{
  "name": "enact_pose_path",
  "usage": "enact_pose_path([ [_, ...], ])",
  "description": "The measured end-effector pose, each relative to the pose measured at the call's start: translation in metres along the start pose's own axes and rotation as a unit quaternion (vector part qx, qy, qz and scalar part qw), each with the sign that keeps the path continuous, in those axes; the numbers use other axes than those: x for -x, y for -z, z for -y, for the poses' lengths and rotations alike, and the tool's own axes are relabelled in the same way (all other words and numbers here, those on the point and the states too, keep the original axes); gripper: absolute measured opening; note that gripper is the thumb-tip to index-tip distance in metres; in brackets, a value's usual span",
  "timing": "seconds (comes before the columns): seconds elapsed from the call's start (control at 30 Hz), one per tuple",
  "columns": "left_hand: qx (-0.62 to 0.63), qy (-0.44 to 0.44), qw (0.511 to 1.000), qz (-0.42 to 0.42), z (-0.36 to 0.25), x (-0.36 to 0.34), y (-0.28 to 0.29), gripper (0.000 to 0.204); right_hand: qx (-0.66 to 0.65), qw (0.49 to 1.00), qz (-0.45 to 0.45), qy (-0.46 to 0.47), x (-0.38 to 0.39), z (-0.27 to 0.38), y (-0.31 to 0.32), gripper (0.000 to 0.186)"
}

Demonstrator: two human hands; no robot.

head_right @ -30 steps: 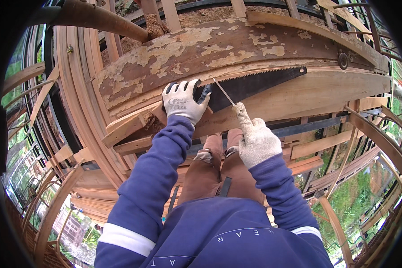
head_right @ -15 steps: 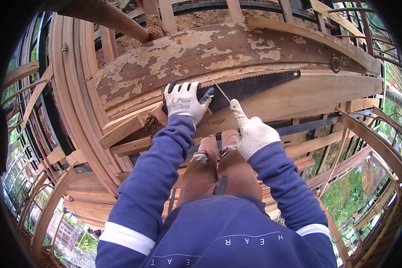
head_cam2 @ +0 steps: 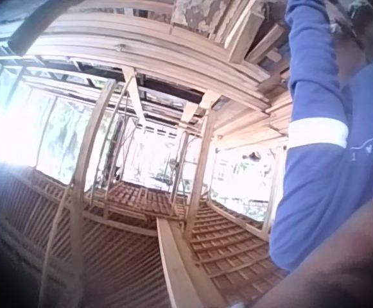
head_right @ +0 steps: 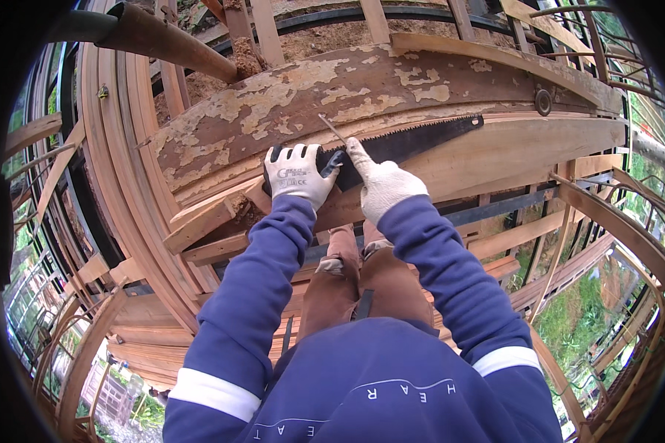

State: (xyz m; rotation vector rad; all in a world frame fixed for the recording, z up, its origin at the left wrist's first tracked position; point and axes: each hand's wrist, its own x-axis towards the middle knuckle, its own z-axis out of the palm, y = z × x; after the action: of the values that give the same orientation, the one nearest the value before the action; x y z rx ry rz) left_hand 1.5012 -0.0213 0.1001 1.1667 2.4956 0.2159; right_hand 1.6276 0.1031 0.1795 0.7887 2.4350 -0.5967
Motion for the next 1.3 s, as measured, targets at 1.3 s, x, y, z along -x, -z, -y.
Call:
enact_pose_path([
  [1.3, 0.019, -0.011, 0.999, -0.039, 0.004, 0.002, -0.003, 0.025, 0.038, 0.999, 0.027, -0.01, 0.058, -0.002, 0.014, 0.081],
])
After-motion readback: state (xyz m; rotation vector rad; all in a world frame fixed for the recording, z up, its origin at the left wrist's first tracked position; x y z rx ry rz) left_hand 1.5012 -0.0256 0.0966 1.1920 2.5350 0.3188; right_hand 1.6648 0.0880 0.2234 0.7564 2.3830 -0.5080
